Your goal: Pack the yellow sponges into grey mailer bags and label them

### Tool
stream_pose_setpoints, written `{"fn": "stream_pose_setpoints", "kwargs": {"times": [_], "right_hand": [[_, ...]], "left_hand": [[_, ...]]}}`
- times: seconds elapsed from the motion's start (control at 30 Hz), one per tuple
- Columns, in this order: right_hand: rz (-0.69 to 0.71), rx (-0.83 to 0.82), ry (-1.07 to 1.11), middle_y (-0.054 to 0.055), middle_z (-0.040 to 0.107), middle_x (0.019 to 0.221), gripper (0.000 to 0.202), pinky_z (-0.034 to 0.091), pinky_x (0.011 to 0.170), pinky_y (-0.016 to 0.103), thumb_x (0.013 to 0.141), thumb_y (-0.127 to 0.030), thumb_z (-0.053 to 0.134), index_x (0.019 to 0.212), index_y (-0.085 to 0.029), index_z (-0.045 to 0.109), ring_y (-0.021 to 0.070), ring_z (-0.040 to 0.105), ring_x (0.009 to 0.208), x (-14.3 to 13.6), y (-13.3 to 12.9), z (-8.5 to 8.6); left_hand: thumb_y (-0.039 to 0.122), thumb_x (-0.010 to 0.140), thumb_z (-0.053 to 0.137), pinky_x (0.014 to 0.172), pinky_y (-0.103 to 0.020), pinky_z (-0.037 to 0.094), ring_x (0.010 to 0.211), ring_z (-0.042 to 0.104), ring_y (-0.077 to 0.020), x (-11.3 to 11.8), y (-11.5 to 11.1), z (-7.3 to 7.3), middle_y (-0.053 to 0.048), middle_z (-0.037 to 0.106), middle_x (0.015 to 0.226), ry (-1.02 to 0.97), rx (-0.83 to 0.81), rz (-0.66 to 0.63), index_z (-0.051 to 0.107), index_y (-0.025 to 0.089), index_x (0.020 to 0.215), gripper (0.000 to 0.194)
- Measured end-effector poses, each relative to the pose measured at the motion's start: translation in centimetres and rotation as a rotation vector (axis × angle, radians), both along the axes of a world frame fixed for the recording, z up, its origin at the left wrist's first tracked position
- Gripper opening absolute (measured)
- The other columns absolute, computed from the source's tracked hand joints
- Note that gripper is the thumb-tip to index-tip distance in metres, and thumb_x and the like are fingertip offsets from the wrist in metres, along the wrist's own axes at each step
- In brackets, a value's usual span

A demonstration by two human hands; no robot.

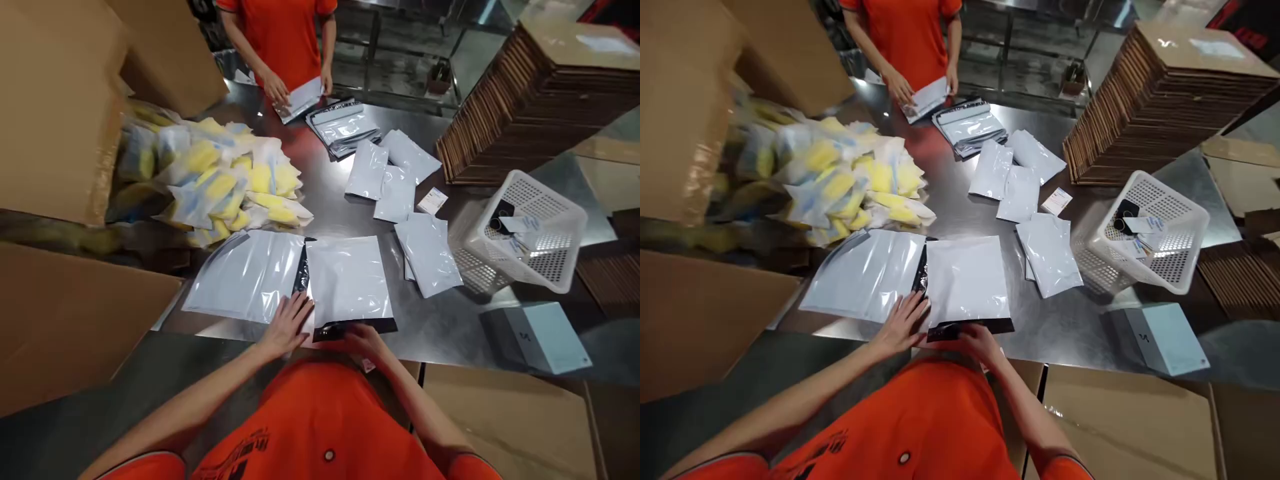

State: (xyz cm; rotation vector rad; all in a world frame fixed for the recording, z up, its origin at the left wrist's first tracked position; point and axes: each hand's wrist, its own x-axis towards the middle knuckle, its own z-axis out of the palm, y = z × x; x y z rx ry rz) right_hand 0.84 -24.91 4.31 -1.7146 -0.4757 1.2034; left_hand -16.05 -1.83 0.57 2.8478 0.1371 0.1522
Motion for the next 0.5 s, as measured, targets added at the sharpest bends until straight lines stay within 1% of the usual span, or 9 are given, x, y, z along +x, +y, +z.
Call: {"fn": "stream_pose_setpoints", "kwargs": {"times": [0.03, 0.07, 0.13, 0.2, 0.23, 0.3, 0.37, 0.43, 0.5], "right_hand": [[-0.003, -0.010, 0.020, 0.001, 0.065, 0.067, 0.035, 0.048, 0.059, 0.028, 0.083, -0.051, 0.065, 0.084, -0.017, 0.073, 0.0163, 0.060, 0.061, 0.0, -1.5, 0.2], [-0.051, -0.021, 0.003, 0.001, 0.064, 0.064, 0.037, 0.046, 0.057, 0.028, 0.083, -0.053, 0.061, 0.081, -0.018, 0.073, 0.0161, 0.058, 0.059, 0.6, -2.9, 0.4], [-0.277, -0.060, -0.190, 0.002, 0.065, 0.067, 0.040, 0.046, 0.061, 0.028, 0.085, -0.055, 0.055, 0.081, -0.019, 0.070, 0.0171, 0.058, 0.062, 3.1, -4.6, 0.5], [-0.498, -0.134, -0.461, 0.003, 0.067, 0.074, 0.037, 0.046, 0.070, 0.030, 0.084, -0.052, 0.054, 0.090, -0.019, 0.068, 0.0194, 0.060, 0.071, 7.0, -4.5, 0.1], [-0.531, -0.177, -0.534, 0.003, 0.068, 0.078, 0.038, 0.046, 0.074, 0.031, 0.083, -0.050, 0.057, 0.100, -0.018, 0.067, 0.0204, 0.061, 0.075, 9.0, -3.8, -0.4], [-0.488, -0.222, -0.549, 0.002, 0.066, 0.078, 0.050, 0.045, 0.077, 0.032, 0.078, -0.042, 0.063, 0.120, -0.015, 0.060, 0.0212, 0.061, 0.076, 12.2, -2.0, -1.7], [-0.407, -0.178, -0.476, -0.002, 0.061, 0.070, 0.059, 0.043, 0.075, 0.031, 0.076, -0.031, 0.063, 0.130, -0.011, 0.054, 0.0186, 0.058, 0.070, 13.8, -0.5, -3.0], [-0.366, -0.106, -0.423, -0.007, 0.053, 0.062, 0.059, 0.042, 0.069, 0.029, 0.076, -0.026, 0.058, 0.132, -0.010, 0.052, 0.0144, 0.052, 0.061, 14.0, -0.2, -3.7], [-0.351, -0.024, -0.349, -0.009, 0.049, 0.058, 0.055, 0.039, 0.062, 0.026, 0.076, -0.028, 0.056, 0.128, -0.012, 0.055, 0.0120, 0.045, 0.055, 13.5, -1.2, -3.8]], "left_hand": [[0.024, 0.086, 0.060, 0.118, -0.065, 0.016, 0.149, 0.024, -0.0396, 0.6, 0.6, 0.0, -0.019, 0.033, 0.159, 0.015, 0.052, -0.029, 0.041, 0.017, 0.150, 0.067], [0.020, 0.086, 0.058, 0.118, -0.067, 0.011, 0.149, 0.023, -0.0398, 1.4, 0.9, 0.0, -0.018, 0.034, 0.159, 0.030, 0.093, -0.052, 0.044, 0.020, 0.149, 0.065], [0.013, 0.083, 0.058, 0.118, -0.068, 0.006, 0.149, 0.023, -0.0394, 3.6, 1.1, -0.2, -0.016, 0.036, 0.159, 0.058, 0.137, -0.101, 0.046, 0.024, 0.149, 0.068], [0.006, 0.077, 0.059, 0.118, -0.068, 0.003, 0.150, 0.024, -0.0378, 5.5, 1.0, -0.4, -0.015, 0.036, 0.159, 0.086, 0.144, -0.168, 0.042, 0.025, 0.151, 0.078], [0.004, 0.074, 0.058, 0.118, -0.067, 0.003, 0.150, 0.025, -0.0365, 6.2, 1.0, -0.6, -0.014, 0.036, 0.159, 0.096, 0.137, -0.202, 0.040, 0.026, 0.152, 0.082], [0.000, 0.073, 0.053, 0.119, -0.066, 0.003, 0.149, 0.028, -0.0334, 6.7, 1.3, -1.0, -0.012, 0.039, 0.158, 0.103, 0.107, -0.237, 0.042, 0.025, 0.151, 0.083], [-0.001, 0.075, 0.049, 0.121, -0.063, 0.007, 0.148, 0.032, -0.0307, 6.5, 1.8, -1.5, -0.010, 0.045, 0.154, 0.110, 0.039, -0.240, 0.049, 0.023, 0.146, 0.076], [0.002, 0.079, 0.047, 0.123, -0.058, 0.013, 0.145, 0.037, -0.0288, 5.8, 2.6, -1.9, -0.009, 0.054, 0.147, 0.136, -0.084, -0.215, 0.058, 0.021, 0.139, 0.064], [0.011, 0.085, 0.045, 0.122, -0.053, 0.021, 0.141, 0.043, -0.0275, 5.1, 3.3, -2.1, -0.008, 0.062, 0.139, 0.161, -0.259, -0.133, 0.064, 0.020, 0.132, 0.052]]}}
